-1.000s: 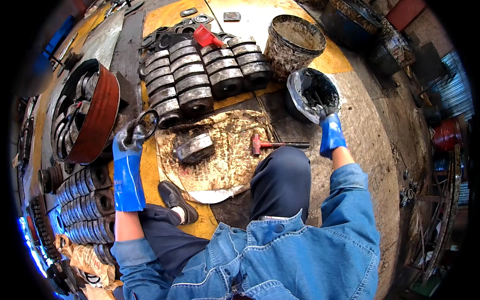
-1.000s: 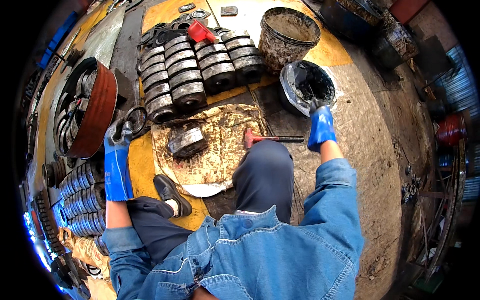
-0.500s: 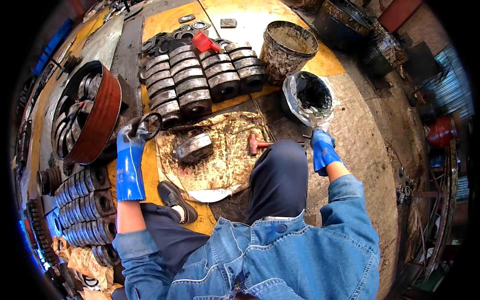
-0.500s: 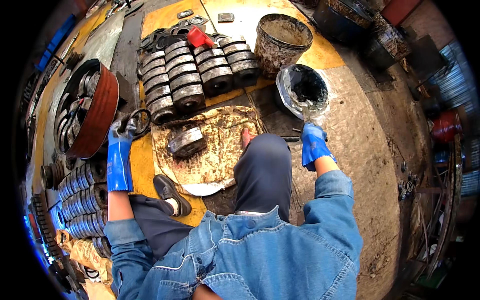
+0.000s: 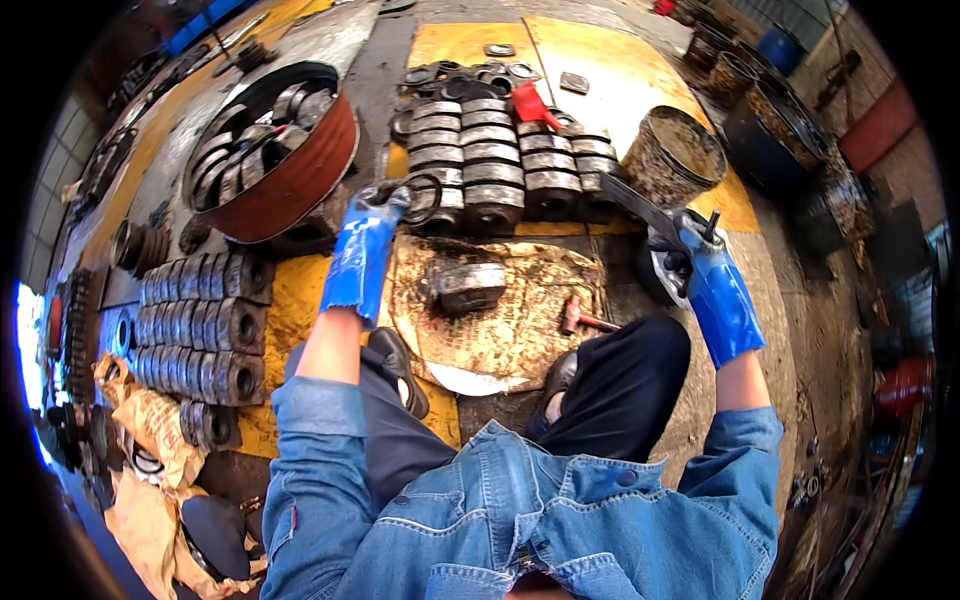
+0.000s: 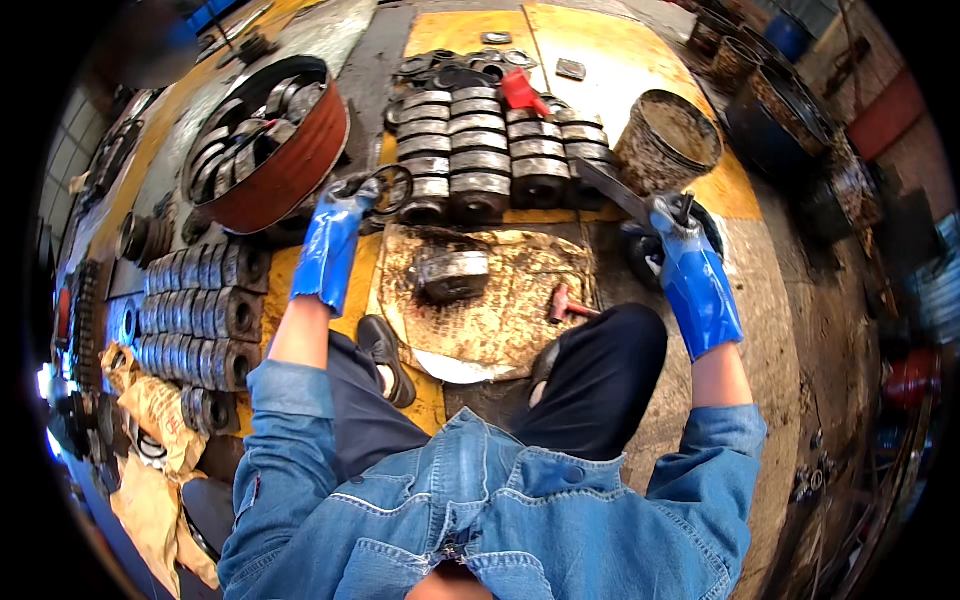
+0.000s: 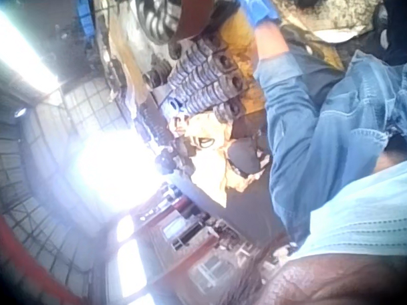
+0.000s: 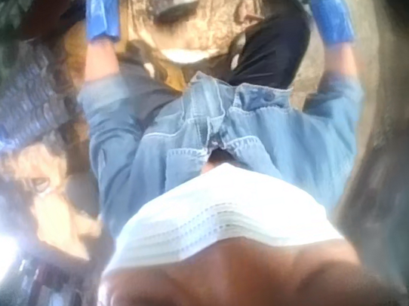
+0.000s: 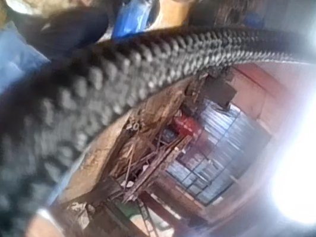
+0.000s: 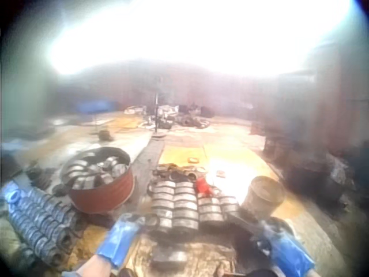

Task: The person cleans residues from metal components using a scraper and a hammer. They scrape internal and external surfaces of the parts and tap them with a hammer while holding them by hand.

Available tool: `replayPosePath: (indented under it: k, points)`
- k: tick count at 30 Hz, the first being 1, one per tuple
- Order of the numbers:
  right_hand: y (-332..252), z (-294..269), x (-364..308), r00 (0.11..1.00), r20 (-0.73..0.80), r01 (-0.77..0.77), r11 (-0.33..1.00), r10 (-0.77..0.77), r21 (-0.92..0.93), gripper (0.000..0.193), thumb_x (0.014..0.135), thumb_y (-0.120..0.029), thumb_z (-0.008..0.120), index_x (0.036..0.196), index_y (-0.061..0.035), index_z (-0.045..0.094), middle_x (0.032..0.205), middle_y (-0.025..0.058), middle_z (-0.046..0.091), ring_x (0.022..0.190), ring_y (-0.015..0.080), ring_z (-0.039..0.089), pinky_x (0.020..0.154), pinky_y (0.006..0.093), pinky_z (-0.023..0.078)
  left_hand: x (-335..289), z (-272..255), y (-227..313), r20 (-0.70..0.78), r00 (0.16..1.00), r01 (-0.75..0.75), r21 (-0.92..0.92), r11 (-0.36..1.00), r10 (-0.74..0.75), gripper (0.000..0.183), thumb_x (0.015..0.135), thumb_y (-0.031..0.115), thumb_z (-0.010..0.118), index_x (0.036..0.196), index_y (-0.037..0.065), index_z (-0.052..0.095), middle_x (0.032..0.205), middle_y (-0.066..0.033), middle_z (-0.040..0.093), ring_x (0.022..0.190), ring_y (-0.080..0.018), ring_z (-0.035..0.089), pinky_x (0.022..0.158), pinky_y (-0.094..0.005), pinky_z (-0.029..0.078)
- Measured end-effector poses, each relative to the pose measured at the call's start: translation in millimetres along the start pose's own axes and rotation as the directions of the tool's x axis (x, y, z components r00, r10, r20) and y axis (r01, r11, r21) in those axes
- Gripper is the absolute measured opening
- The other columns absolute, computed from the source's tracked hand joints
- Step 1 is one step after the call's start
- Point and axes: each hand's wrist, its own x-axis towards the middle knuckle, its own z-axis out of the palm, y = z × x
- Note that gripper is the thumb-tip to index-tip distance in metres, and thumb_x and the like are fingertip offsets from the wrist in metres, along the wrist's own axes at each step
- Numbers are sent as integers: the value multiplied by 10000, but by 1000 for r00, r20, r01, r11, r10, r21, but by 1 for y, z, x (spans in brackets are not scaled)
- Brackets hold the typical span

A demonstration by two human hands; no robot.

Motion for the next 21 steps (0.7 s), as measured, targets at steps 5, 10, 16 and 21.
replayPosePath:
  k: [5,10,16,21]
  points:
    - [-91,79,-11,961,275,-159,808,-4,568,281,859,-262,591,1050,-62,640,886,103,698,614,193,600,509,268,445,-8,7,27,-22,999,20,-183,983,-25,317,874,225,640,1101,4,631,992,-59,656,905,-151,574,853,-296,440]
    - [-44,171,48,853,521,-469,479,28,742,242,888,-321,552,1005,-113,592,746,17,588,508,135,525,389,242,379,-9,11,28,-52,997,47,-236,971,-61,313,866,214,654,1101,8,633,1000,-57,653,905,-141,571,855,-282,441]
    - [-52,180,49,778,571,-624,211,262,753,355,915,-375,480,1140,-119,577,824,103,658,457,100,449,347,237,292,-6,21,0,-22,996,-87,-193,977,84,308,847,101,661,1122,-28,610,1021,-70,652,916,-127,586,841,-272,469]
    - [-49,174,45,793,602,-604,241,88,760,389,928,-374,455,1197,-105,536,964,95,654,481,81,469,331,178,309,0,22,-31,-25,992,-125,-65,990,124,291,809,-5,654,1096,-25,613,1005,-83,655,913,-126,588,841,-269,480]
